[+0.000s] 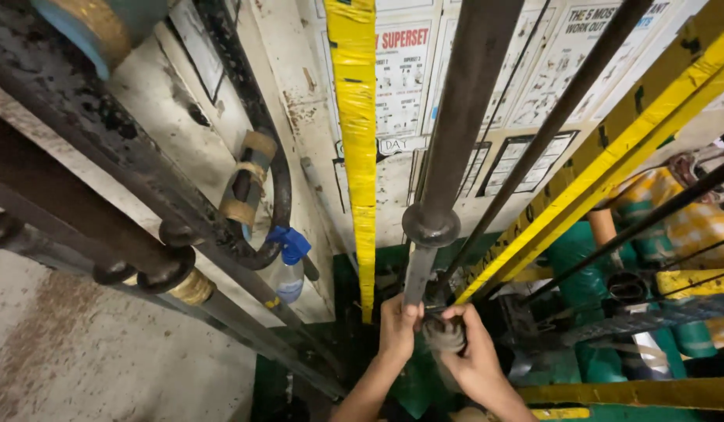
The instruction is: Cleaning and inspecting several barbell shafts in a storage rack using a cloth.
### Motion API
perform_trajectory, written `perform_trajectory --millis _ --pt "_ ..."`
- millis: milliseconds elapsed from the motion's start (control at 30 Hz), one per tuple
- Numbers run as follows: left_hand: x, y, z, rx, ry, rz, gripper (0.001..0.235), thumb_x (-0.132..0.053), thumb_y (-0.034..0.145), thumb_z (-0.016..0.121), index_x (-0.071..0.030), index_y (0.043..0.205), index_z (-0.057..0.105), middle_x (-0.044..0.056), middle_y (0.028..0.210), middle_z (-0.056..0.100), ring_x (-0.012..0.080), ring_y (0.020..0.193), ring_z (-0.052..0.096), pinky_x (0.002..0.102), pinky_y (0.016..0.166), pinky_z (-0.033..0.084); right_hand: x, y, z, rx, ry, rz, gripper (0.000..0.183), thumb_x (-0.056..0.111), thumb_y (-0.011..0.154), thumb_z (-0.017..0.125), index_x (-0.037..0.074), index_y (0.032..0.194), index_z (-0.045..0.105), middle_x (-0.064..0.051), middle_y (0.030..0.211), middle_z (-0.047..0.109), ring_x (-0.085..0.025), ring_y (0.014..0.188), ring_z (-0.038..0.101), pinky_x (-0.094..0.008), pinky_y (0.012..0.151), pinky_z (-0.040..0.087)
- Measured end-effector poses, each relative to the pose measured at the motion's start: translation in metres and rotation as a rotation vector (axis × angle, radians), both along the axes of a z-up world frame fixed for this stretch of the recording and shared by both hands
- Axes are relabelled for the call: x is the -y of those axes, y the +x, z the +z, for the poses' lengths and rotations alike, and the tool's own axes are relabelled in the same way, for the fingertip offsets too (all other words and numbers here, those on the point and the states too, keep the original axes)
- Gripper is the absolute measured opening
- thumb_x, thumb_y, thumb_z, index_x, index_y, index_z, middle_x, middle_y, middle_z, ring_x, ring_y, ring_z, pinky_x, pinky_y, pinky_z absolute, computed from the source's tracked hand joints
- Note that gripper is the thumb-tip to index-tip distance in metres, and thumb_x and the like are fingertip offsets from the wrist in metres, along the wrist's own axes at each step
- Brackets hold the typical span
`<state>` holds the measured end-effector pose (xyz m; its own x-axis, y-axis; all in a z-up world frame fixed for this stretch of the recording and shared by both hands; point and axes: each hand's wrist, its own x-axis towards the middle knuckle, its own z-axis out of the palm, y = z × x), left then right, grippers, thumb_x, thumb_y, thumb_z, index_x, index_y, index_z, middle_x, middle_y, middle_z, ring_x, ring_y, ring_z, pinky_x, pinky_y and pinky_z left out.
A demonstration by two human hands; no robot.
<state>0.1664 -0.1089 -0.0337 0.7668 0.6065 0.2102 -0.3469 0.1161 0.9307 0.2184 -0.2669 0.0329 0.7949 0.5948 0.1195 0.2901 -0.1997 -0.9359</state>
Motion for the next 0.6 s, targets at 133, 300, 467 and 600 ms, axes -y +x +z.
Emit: perform_trajectory --millis 133,300,467,600 --pt "-0.013 -0.008 0.066 -0.016 0.112 -0.080 0.059 -0.059 0.087 0.078 -0.001 0.087 0.066 0.001 0.075 0.065 0.0110 0.069 0.061 0.030 0.063 0.049 -0.002 0.000 0.048 0.000 0.203 0.223 0.053 -0.009 0.067 0.078 0.005 0.114 0.057 -0.007 0.110 0.065 -0.019 0.104 0.063 -0.032 0.090 0.051" --pt "-0.023 -0.017 0.058 0.094 -0.068 -0.349 0.048 -0.042 0.083 0.080 -0.002 0.108 0.070 -0.001 0.099 0.072 0.0098 0.092 0.067 0.029 0.081 0.055 -0.015 0.030 0.057 0.141 0.239 0.194 0.054 -0.007 0.062 0.074 0.004 0.114 0.064 -0.007 0.117 0.070 -0.018 0.112 0.067 -0.033 0.100 0.050" --pt "-0.014 -0.026 0.066 -0.126 -0.060 -0.377 0.035 -0.022 0.085 0.086 0.002 0.104 0.069 0.002 0.090 0.069 0.0126 0.079 0.062 0.033 0.070 0.051 -0.029 0.041 0.032 0.139 0.207 0.066 0.054 -0.004 0.064 0.079 0.003 0.116 0.063 -0.008 0.114 0.068 -0.019 0.111 0.064 -0.033 0.101 0.048" --pt "-0.005 -0.021 0.079 -0.062 0.026 -0.176 0.031 -0.022 0.089 0.081 0.001 0.107 0.071 0.002 0.097 0.073 0.0103 0.089 0.066 0.031 0.082 0.055 -0.026 0.034 -0.034 0.110 0.276 -0.144 0.061 0.000 0.073 0.076 0.003 0.130 0.055 -0.006 0.123 0.061 -0.018 0.115 0.058 -0.032 0.102 0.046"
